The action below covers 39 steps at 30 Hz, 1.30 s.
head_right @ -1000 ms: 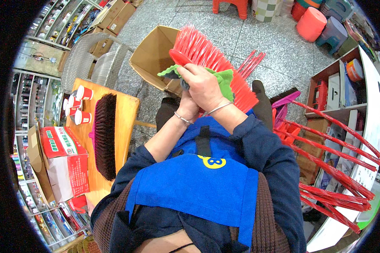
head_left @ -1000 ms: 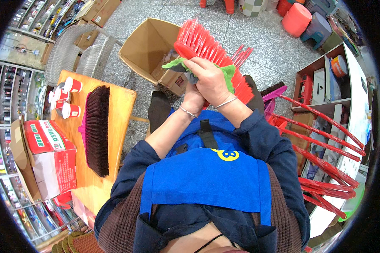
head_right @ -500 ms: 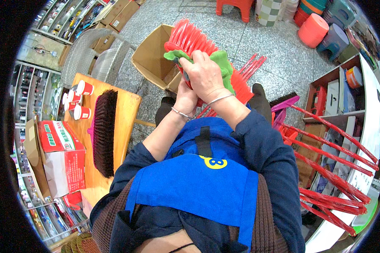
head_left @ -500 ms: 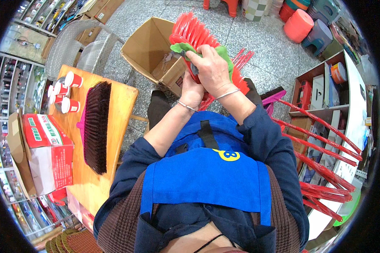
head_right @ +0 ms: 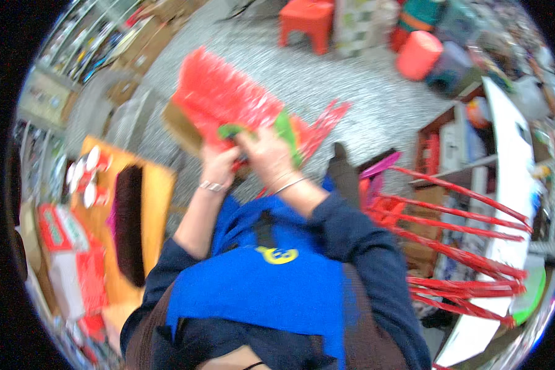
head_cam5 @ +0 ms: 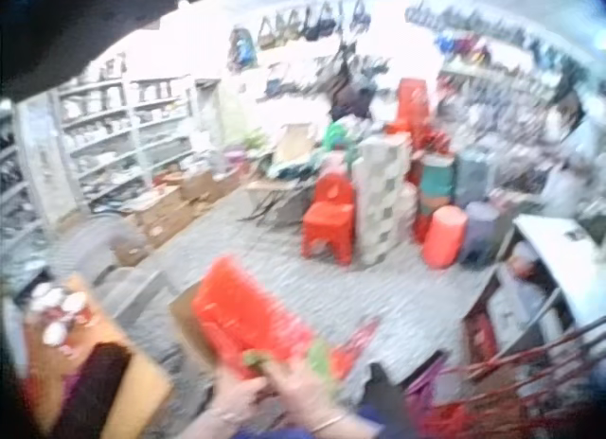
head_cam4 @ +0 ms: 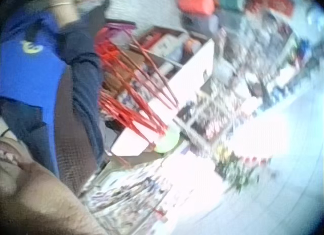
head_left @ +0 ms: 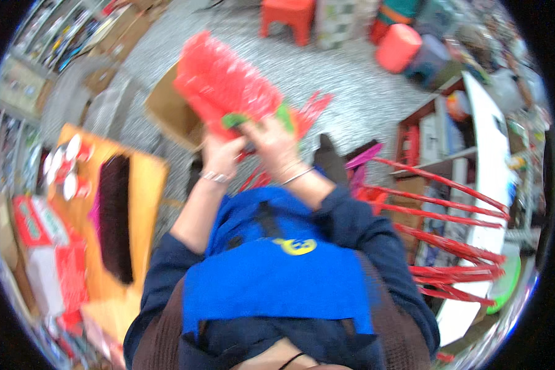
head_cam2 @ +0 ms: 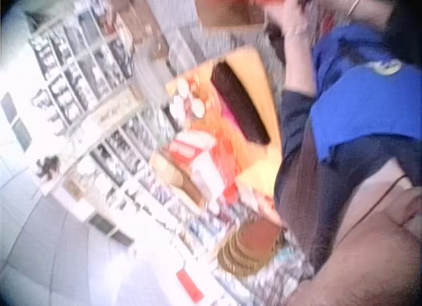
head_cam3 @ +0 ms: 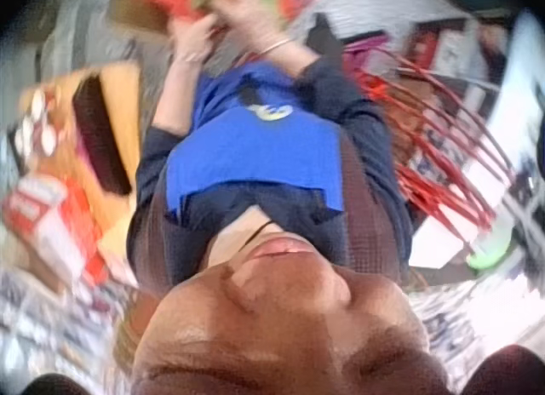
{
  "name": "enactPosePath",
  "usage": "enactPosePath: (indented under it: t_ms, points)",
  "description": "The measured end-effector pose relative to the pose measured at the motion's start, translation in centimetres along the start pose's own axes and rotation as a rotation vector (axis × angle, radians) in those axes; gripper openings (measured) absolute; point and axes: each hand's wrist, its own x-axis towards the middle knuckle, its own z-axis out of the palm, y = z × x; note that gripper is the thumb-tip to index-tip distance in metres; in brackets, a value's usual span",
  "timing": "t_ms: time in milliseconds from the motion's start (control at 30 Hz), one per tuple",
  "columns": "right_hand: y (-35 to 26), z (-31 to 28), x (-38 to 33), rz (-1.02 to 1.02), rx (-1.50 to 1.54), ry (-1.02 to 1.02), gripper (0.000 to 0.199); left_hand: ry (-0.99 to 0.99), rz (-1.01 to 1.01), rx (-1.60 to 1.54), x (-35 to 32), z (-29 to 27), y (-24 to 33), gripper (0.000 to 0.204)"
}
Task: The person assembles brooms by inserting red handles into red and pink broom heads, then wipes the assembled brooms with a green cloth. The person handles multiple broom heads and handles, aligns them, and cleans the surfaces before placing them aside.
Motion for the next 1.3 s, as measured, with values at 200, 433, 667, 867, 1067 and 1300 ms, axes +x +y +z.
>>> enactPosePath:
  t_ms: [200,433,667,867,1067,1300]
  points:
    - [2.7,1.0,-3.2,0.180,0.070,-0.018,0.035,0.186,-0.215,-0.014,1.9,-1.0,2.3,0.071]
    - [8.4,5.4,-8.5,0.875,0.478,-0.533,0.023,0.243,0.023,-0.048,2.2,-2.8,3.8,0.051]
    - [11.0,5.5,-9.6,1.576,2.013,-0.234,0.033,0.428,-0.264,-0.323,3.0,-5.6,-0.4,0.030]
    - [11.2,7.2,-11.9,1.634,1.886,-0.344,0.035,0.651,-0.443,-0.435,3.3,-7.8,-4.0,0.034]
    - [11.1,9.2,-14.1,1.756,1.541,-0.449,0.020,0.455,-0.414,-0.597,5.7,-8.6,-6.5,0.034]
    - [14.3,13.0,-15.2,1.796,1.319,-0.459,0.023,0.633,-0.339,-0.523,10.6,-10.7,-11.3,0.029]
